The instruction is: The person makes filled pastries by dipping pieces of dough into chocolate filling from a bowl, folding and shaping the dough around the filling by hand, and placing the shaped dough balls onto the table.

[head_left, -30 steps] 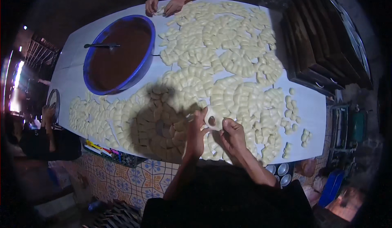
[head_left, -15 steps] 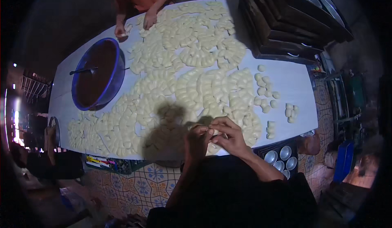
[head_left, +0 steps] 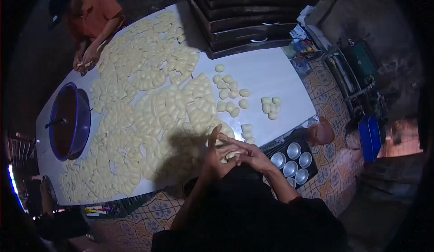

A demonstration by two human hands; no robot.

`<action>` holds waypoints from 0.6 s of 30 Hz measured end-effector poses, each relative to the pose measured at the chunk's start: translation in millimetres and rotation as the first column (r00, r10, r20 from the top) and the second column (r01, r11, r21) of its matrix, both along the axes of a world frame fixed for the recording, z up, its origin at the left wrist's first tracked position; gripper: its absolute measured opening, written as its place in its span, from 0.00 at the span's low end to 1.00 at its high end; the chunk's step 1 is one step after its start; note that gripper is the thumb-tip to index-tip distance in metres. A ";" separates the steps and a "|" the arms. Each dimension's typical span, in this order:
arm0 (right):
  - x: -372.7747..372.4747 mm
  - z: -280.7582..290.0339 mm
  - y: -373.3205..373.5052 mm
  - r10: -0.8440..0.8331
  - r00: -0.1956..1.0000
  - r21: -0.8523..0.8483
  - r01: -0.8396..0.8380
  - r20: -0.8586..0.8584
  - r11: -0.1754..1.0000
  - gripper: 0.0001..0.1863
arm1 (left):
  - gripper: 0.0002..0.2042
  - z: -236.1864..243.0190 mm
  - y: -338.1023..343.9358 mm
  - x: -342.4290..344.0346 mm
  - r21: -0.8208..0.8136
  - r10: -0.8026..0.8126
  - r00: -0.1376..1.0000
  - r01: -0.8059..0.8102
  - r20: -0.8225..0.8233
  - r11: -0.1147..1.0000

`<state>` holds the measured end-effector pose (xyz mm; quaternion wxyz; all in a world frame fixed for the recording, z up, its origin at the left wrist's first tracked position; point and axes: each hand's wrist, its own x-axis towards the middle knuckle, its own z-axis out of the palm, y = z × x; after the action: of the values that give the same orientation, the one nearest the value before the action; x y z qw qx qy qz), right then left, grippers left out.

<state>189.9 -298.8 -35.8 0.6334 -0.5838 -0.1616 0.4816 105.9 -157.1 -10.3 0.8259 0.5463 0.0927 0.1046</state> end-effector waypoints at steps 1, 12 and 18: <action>6.7 7.7 -11.5 -0.023 0.986 -0.126 0.045 0.167 0.991 0.23 | 0.43 0.3 -9.0 3.6 -0.018 0.032 0.997 -0.031 0.068 0.999; 62.1 -71.3 -35.9 -0.228 0.748 -0.295 0.495 0.623 0.817 0.19 | 0.28 -35.7 28.6 -1.9 0.238 0.341 0.929 -0.302 -0.146 0.923; 99.8 -60.9 0.1 0.043 0.452 -0.267 0.446 0.891 0.854 0.18 | 0.15 -50.8 51.5 -19.6 0.317 0.488 0.872 -0.453 -0.038 0.833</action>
<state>289.7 -298.7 -96.7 0.3549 -0.8942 -0.2666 0.0576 86.3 -105.6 -61.2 0.6757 0.6298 0.2557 0.2852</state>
